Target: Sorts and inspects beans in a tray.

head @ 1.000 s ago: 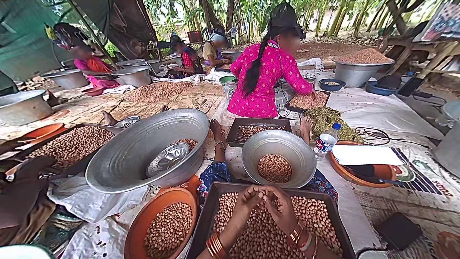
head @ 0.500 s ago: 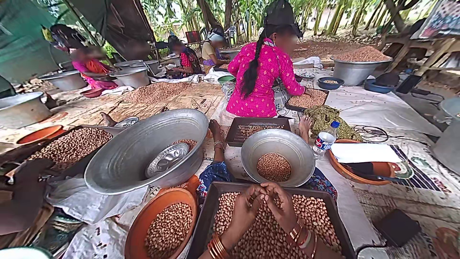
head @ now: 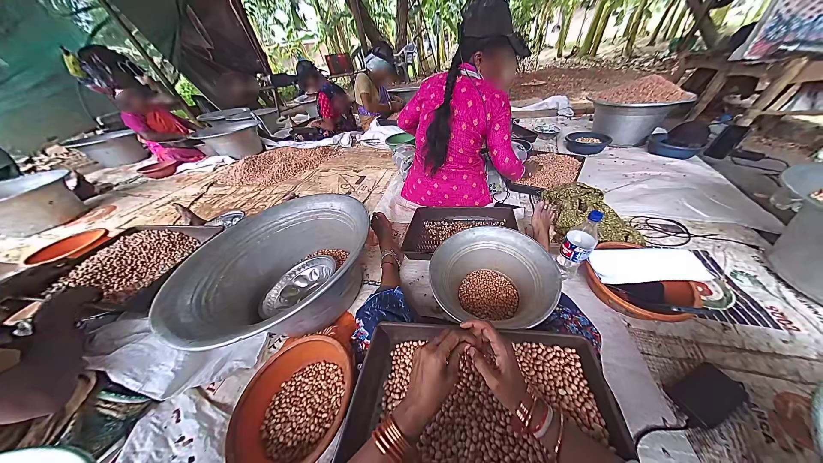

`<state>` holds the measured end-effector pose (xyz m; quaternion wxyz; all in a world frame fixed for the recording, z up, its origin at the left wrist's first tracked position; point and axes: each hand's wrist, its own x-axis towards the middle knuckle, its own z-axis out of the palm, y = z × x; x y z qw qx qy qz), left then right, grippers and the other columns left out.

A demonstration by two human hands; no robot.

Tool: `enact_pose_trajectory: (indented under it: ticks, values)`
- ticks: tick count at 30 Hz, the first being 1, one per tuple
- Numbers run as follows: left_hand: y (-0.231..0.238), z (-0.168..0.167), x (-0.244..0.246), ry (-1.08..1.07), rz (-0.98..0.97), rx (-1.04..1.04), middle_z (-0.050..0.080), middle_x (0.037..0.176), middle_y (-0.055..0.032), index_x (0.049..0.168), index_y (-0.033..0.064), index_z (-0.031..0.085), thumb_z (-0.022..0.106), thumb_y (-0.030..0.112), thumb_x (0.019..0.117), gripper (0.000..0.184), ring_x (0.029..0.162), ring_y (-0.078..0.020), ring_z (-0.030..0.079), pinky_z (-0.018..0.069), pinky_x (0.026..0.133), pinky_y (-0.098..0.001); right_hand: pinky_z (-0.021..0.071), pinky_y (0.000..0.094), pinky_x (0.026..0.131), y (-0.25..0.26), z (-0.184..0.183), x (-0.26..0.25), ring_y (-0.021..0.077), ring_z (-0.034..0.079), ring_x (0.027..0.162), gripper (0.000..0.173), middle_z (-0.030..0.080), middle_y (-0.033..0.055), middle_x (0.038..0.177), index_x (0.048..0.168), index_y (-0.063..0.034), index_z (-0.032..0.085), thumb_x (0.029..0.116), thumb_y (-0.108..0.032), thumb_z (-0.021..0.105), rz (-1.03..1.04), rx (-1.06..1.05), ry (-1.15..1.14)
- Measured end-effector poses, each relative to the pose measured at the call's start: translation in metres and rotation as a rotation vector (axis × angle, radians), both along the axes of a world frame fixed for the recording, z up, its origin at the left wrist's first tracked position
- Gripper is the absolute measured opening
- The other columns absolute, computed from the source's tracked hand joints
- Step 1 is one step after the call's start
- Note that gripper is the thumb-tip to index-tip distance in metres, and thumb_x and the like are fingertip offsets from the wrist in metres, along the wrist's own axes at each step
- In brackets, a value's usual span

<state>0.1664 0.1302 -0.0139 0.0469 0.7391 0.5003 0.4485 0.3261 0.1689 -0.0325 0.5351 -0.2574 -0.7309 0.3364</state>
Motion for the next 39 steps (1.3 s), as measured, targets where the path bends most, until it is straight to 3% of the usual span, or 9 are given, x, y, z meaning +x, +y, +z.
enact_pose_trajectory:
  ticks: [7,17,29,39]
  values:
    - [0.0017,-0.0027,-0.0004,0.089,0.041,0.055,0.078,0.101,-0.0038,0.101,0.0126,0.077,0.058,0.017,0.1005,0.019,0.085,-0.0148,0.076,0.062,0.069,-0.0329,0.0515,0.0185,0.07,0.0002,0.0022,0.0007,0.0032,0.06,0.077,0.044,0.067,0.0042,0.094,0.133,0.0026,0.06,0.0911,-0.01,0.057,0.036,-0.081,-0.015]
    - [0.0015,-0.0014,-0.0001,0.137,0.047,0.031,0.078,0.1,-0.0043,0.101,0.0121,0.077,0.057,0.018,0.1009,0.02,0.082,-0.0166,0.076,0.0617,0.068,-0.0346,0.0489,0.0185,0.066,0.0021,0.0033,0.0014,0.0016,0.057,0.074,0.046,0.063,-0.0012,0.09,0.136,0.0006,0.057,0.091,-0.011,0.056,0.109,-0.221,0.0]
    - [0.0015,-0.0005,-0.0012,0.229,0.062,0.02,0.076,0.094,-0.0086,0.099,0.0071,0.077,0.056,0.011,0.0968,0.021,0.074,-0.0222,0.075,0.0607,0.06,-0.039,0.0513,0.0199,0.072,0.0039,0.005,0.0005,0.0028,0.06,0.079,0.048,0.062,-0.0028,0.091,0.138,0.0001,0.052,0.0909,-0.008,0.057,0.193,-0.364,0.052]
    - [-0.0001,0.0016,-0.0004,0.232,0.041,-0.012,0.077,0.097,-0.0092,0.101,0.0066,0.076,0.055,0.007,0.0961,0.021,0.077,-0.0235,0.076,0.0616,0.063,-0.0401,0.0506,0.0199,0.069,0.0042,0.0069,0.0011,0.0029,0.059,0.076,0.048,0.061,-0.0033,0.09,0.138,-0.0012,0.052,0.0909,-0.005,0.054,0.228,-0.405,0.042]
